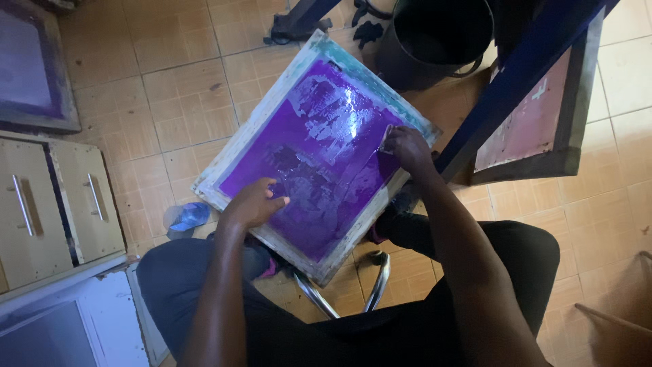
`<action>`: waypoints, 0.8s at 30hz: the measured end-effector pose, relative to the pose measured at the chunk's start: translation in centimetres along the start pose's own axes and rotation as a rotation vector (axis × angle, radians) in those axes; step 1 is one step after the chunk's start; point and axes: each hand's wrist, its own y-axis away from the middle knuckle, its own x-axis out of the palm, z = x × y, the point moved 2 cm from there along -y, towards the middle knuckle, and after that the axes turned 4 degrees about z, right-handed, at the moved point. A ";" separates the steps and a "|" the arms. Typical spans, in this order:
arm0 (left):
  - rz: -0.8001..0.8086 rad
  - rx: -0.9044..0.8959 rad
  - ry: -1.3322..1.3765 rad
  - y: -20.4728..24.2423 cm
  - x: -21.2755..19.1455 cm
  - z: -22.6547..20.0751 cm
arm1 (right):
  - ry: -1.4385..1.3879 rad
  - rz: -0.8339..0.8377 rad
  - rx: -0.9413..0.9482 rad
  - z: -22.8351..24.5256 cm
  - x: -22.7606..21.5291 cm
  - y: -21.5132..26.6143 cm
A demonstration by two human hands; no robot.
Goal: The person scrapes a purple surface inside a wooden frame using a small metal tool. They repeatedly remove material from the surface, working across different areas of the frame.
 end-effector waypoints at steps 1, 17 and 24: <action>-0.001 0.003 -0.002 0.6 -0.3 -0.7 | 0.002 -0.003 0.002 0.7 -1.6 0.4; 0.002 0.003 0.013 1.9 -0.4 -1.6 | -0.263 0.026 0.809 2.8 -2.5 1.9; -0.010 0.072 0.007 -0.5 1.5 -0.3 | -0.457 -0.049 1.136 2.4 -2.8 1.6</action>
